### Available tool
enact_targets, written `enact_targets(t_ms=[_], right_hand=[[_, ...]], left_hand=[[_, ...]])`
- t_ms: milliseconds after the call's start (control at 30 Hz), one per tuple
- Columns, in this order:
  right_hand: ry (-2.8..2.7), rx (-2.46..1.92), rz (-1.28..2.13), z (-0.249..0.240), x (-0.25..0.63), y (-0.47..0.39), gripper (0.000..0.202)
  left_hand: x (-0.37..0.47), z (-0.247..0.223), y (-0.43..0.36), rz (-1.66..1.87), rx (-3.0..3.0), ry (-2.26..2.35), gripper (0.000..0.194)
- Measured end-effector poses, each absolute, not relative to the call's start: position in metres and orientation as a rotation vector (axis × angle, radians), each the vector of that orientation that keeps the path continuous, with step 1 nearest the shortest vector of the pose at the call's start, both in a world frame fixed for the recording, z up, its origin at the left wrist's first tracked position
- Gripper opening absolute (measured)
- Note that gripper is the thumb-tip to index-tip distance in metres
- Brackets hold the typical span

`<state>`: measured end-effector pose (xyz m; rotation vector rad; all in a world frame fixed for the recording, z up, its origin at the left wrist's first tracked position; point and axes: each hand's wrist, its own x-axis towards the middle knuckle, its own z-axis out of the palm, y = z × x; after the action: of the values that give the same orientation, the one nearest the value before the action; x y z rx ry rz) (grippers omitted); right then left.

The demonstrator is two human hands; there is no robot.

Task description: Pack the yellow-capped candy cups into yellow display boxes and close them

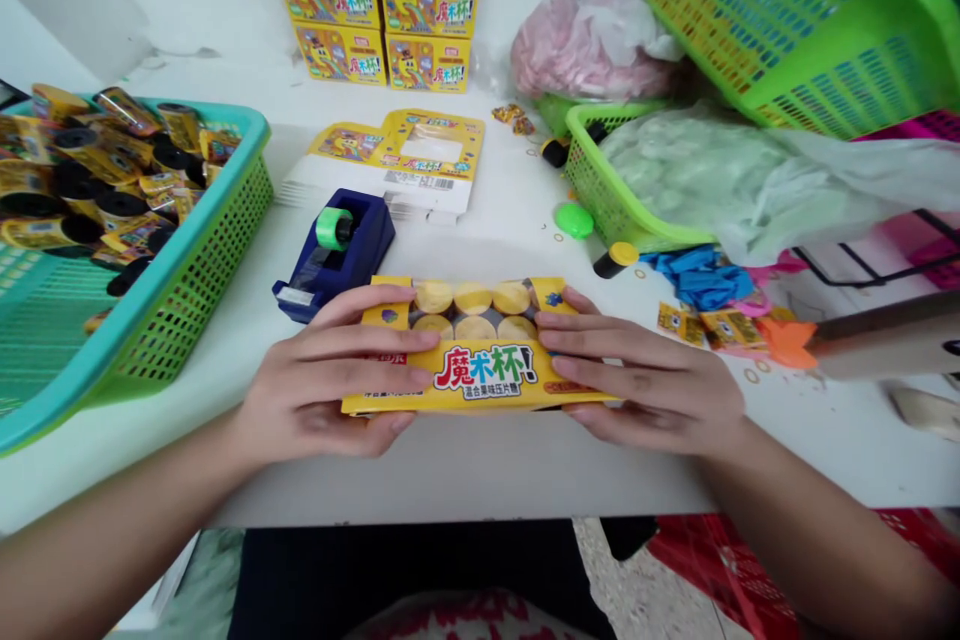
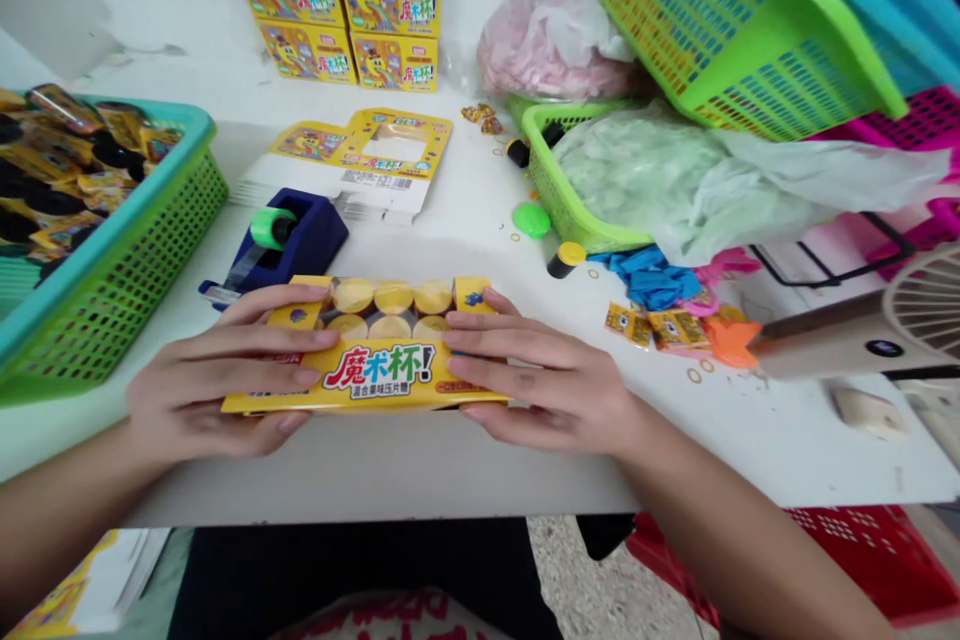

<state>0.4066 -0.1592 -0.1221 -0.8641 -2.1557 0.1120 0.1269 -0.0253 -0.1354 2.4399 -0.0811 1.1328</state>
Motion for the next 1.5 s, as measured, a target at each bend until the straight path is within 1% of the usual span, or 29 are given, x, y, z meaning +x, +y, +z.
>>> enact_targets(t_ms=[100,300,533,667,700,800,933,1033,1100,1167,1233,1300,1333,1400,1467,1500], right_hand=[[-2.130,-0.857,0.131,-0.125,0.407,-0.159,0.059],[-2.090,-0.835,0.146,-0.129,0.406,-0.159,0.056],[-1.988,-0.929,0.253,-0.127,0.400,-0.164,0.056],[-2.040,-0.908,0.225,-0.128,0.402,-0.165,0.050],[-2.058,-0.902,0.212,-0.129,0.403,-0.165,0.046],[-2.164,-0.838,0.120,-0.131,0.407,-0.162,0.032],[-2.259,-0.721,-0.175,-0.135,0.405,-0.159,0.034],[-2.185,-0.760,-0.287,-0.140,0.397,-0.157,0.023],[-2.126,-0.796,-0.279,-0.143,0.392,-0.156,0.018],[-2.080,-0.826,-0.258,-0.146,0.390,-0.156,0.019],[-2.066,-0.888,-0.261,-0.149,0.389,-0.156,0.026],[-2.080,-0.960,-0.282,-0.151,0.389,-0.157,0.034],[-2.090,-0.977,-0.293,-0.152,0.390,-0.157,0.036],[-2.106,-0.961,-0.296,-0.153,0.390,-0.159,0.036],[-2.121,-0.917,-0.293,-0.154,0.391,-0.160,0.037],[-2.122,-0.904,-0.294,-0.154,0.391,-0.160,0.037]], left_hand=[[0.125,-0.134,-0.023,1.099,2.442,-0.127,0.038],[0.122,-0.129,-0.025,0.977,2.409,-0.037,0.037],[0.122,-0.129,-0.023,1.014,2.417,-0.036,0.040],[0.120,-0.130,-0.013,0.950,2.508,-0.157,0.028],[0.119,-0.130,-0.010,0.935,2.536,-0.201,0.026],[0.116,-0.131,-0.007,0.932,2.609,-0.300,0.030],[0.113,-0.132,-0.013,0.962,2.811,-0.345,0.022],[0.115,-0.132,-0.023,1.052,2.918,-0.310,0.029],[0.118,-0.132,-0.031,1.125,2.923,-0.200,0.032],[0.120,-0.128,-0.039,1.125,2.887,-0.073,0.024],[0.118,-0.121,-0.046,1.057,2.836,0.005,0.015],[0.112,-0.113,-0.052,0.975,2.796,0.115,0.011],[0.108,-0.109,-0.055,0.968,2.771,0.253,0.013],[0.101,-0.106,-0.057,1.017,2.680,0.742,0.025],[0.098,-0.109,-0.055,1.026,2.535,1.308,0.043],[0.098,-0.113,-0.052,0.974,2.487,1.522,0.052]])
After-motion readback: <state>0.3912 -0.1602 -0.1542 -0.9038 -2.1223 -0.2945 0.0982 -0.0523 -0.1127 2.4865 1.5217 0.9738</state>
